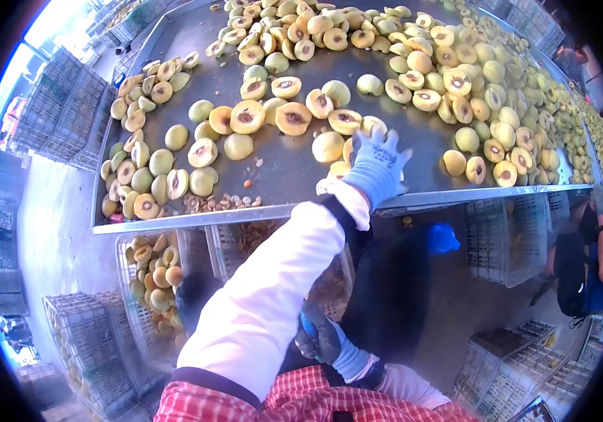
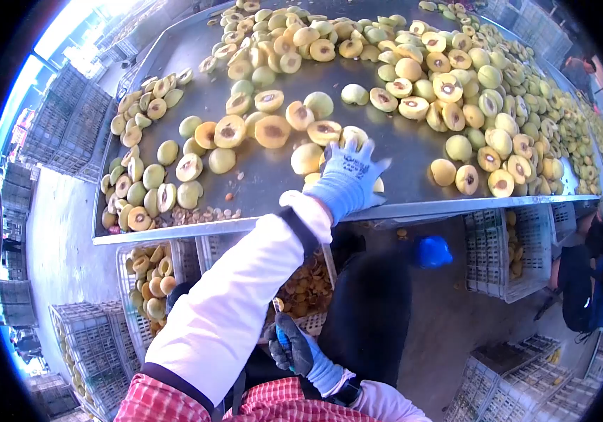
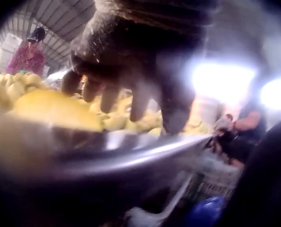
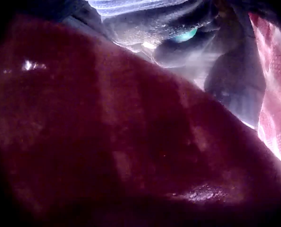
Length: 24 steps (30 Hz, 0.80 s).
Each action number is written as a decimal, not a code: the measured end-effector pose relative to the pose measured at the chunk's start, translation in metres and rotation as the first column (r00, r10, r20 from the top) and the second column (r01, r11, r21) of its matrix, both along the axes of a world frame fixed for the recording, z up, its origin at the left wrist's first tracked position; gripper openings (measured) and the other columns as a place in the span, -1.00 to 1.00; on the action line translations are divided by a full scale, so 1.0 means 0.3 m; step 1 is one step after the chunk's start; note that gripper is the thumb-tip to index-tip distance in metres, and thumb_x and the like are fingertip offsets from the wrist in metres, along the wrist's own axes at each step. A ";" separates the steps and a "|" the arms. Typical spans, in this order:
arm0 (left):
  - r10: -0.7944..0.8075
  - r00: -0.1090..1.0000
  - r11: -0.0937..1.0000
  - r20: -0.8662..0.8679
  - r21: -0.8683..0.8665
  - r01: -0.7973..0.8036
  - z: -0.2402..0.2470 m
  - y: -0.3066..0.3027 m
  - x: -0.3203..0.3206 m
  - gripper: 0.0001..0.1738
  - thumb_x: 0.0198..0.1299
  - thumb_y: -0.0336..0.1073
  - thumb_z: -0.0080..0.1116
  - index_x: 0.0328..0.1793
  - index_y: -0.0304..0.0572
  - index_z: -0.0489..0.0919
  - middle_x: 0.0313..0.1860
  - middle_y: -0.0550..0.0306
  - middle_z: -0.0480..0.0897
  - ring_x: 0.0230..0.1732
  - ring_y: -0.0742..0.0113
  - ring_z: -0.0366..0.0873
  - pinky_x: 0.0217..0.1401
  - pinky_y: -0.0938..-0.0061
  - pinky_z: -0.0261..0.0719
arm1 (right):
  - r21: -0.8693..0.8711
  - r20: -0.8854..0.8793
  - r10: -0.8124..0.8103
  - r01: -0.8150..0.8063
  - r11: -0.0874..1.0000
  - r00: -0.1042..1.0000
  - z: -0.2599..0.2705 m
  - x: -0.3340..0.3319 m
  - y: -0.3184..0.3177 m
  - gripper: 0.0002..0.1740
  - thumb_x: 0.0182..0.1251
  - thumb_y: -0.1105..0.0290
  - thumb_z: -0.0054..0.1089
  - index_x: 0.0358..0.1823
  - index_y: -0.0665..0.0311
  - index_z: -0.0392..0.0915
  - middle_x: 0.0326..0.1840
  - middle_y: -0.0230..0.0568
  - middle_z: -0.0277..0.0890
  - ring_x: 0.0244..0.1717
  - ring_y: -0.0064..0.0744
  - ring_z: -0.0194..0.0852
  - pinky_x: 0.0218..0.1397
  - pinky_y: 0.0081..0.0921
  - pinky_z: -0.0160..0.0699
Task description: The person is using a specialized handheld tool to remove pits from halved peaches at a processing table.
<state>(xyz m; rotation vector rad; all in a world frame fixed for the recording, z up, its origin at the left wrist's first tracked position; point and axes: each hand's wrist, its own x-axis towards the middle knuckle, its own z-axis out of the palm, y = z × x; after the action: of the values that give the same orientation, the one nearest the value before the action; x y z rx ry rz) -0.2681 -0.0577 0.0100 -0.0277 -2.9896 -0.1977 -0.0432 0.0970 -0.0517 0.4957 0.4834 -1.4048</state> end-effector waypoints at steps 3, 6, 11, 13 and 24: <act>-0.054 0.972 0.994 0.230 -0.084 0.075 -0.016 -0.066 -0.030 -0.28 -0.05 0.22 0.29 0.26 0.19 0.48 0.06 0.06 0.54 0.18 0.03 0.42 0.14 0.05 0.38 | 0.027 -0.085 -0.063 0.065 0.997 0.994 0.039 -0.025 -0.021 -0.54 0.41 -0.11 -0.01 -0.30 0.16 0.53 -0.67 -0.33 0.47 -0.80 -0.48 0.35 -0.78 -0.59 0.31; 0.026 0.915 0.999 0.404 -0.038 -0.012 0.029 -0.192 0.084 -0.18 -0.11 0.28 0.31 0.29 0.16 0.44 0.06 0.05 0.55 0.19 0.02 0.43 0.15 0.05 0.37 | 0.053 -0.127 -0.003 0.010 0.999 0.992 0.051 -0.032 -0.031 -0.48 0.39 -0.17 -0.03 -0.32 0.20 0.47 -0.70 -0.31 0.40 -0.78 -0.50 0.30 -0.75 -0.61 0.24; 0.259 0.896 0.955 0.360 -0.233 -0.183 0.028 -0.422 0.352 -0.22 -0.15 0.21 0.39 0.14 -0.04 0.46 0.07 0.02 0.53 0.19 0.04 0.41 0.15 0.15 0.39 | -0.023 -0.282 0.071 -0.081 0.996 0.957 0.048 -0.024 -0.010 -0.47 0.41 -0.18 -0.08 -0.26 0.21 0.46 -0.69 -0.32 0.41 -0.77 -0.50 0.30 -0.70 -0.63 0.26; 0.271 0.952 0.959 0.144 -0.120 -0.255 0.042 -0.452 0.423 -0.26 -0.14 0.14 0.41 0.12 -0.05 0.45 0.06 0.04 0.52 0.16 0.03 0.41 0.14 0.14 0.39 | 0.030 -0.315 0.080 -0.074 0.997 0.946 0.058 -0.014 -0.009 -0.46 0.40 -0.19 -0.08 -0.25 0.21 0.46 -0.70 -0.31 0.40 -0.78 -0.49 0.30 -0.70 -0.61 0.26; 0.253 0.967 -0.312 0.036 0.949 0.047 0.076 0.054 0.795 -0.01 0.14 0.27 0.16 0.44 -0.41 0.18 0.30 -0.11 0.38 0.31 0.16 0.36 0.39 0.33 0.28 | -0.165 -0.861 -0.277 0.280 0.946 0.427 0.238 -0.145 -0.037 -0.64 0.41 0.17 0.10 0.06 0.27 0.42 -0.38 -0.38 0.48 -0.50 -0.62 0.41 -0.46 -0.69 0.37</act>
<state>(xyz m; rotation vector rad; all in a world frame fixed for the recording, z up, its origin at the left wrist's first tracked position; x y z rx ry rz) -0.0297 -0.0416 0.0328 0.3900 -1.4886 -2.3926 -0.0867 0.0860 0.0197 -0.2459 1.2974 -1.9500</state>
